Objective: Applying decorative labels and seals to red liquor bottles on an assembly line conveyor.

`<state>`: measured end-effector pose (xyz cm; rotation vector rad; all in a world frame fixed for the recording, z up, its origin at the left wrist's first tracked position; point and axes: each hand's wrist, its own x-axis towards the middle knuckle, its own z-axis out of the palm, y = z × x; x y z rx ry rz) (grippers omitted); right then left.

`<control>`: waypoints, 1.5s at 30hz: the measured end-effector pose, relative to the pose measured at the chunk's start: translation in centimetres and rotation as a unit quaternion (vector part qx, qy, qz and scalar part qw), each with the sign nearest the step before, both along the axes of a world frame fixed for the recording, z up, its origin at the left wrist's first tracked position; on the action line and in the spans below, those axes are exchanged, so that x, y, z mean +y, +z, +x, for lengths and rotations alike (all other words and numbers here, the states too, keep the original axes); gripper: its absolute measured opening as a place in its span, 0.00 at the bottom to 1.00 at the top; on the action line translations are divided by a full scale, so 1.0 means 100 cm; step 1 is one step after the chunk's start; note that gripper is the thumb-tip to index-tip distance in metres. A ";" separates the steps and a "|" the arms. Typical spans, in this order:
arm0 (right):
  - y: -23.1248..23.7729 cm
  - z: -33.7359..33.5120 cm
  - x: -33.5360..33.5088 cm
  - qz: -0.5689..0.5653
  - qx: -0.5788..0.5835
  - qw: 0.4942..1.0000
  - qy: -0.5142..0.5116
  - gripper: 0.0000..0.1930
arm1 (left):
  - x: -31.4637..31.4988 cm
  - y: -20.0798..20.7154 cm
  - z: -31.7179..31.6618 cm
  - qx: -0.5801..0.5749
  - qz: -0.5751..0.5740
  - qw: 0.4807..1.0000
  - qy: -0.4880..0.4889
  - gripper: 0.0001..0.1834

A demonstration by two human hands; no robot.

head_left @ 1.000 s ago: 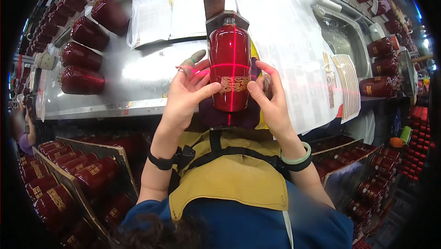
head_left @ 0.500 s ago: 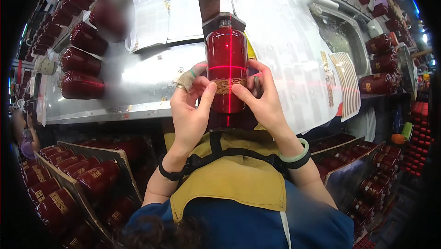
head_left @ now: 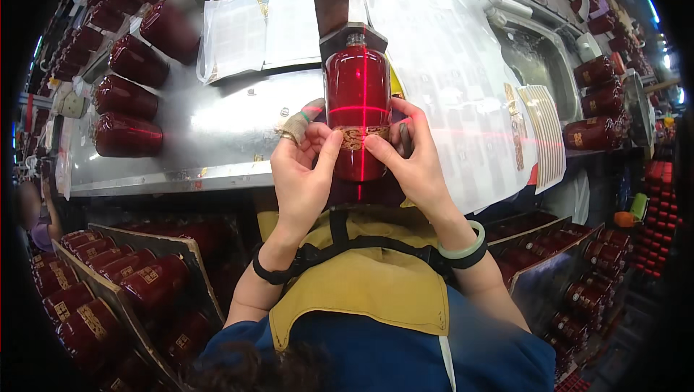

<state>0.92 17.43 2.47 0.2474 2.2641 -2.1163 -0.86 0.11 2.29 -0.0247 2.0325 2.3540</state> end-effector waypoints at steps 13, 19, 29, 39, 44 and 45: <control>0.008 0.001 0.028 -0.095 0.035 0.994 -0.030 0.24 | -0.013 -0.003 0.010 0.416 -0.495 0.761 -0.053 0.40; 0.016 0.003 0.033 -0.017 0.092 0.995 -0.045 0.24 | -0.010 -0.012 0.004 0.381 -0.425 0.817 -0.080 0.48; 0.013 0.004 0.038 0.304 0.372 0.877 0.002 0.12 | -0.011 -0.028 0.007 0.324 -0.358 0.874 -0.050 0.52; 0.018 -0.017 0.035 0.368 0.421 0.829 0.015 0.14 | -0.009 -0.031 0.010 0.282 -0.319 0.904 -0.040 0.52; 0.032 0.006 0.029 0.369 0.463 0.789 0.164 0.20 | -0.003 -0.018 0.010 0.330 -0.322 0.887 0.001 0.51; 0.043 0.002 0.030 0.369 0.461 0.790 0.166 0.18 | -0.004 -0.018 0.011 0.327 -0.320 0.889 0.013 0.50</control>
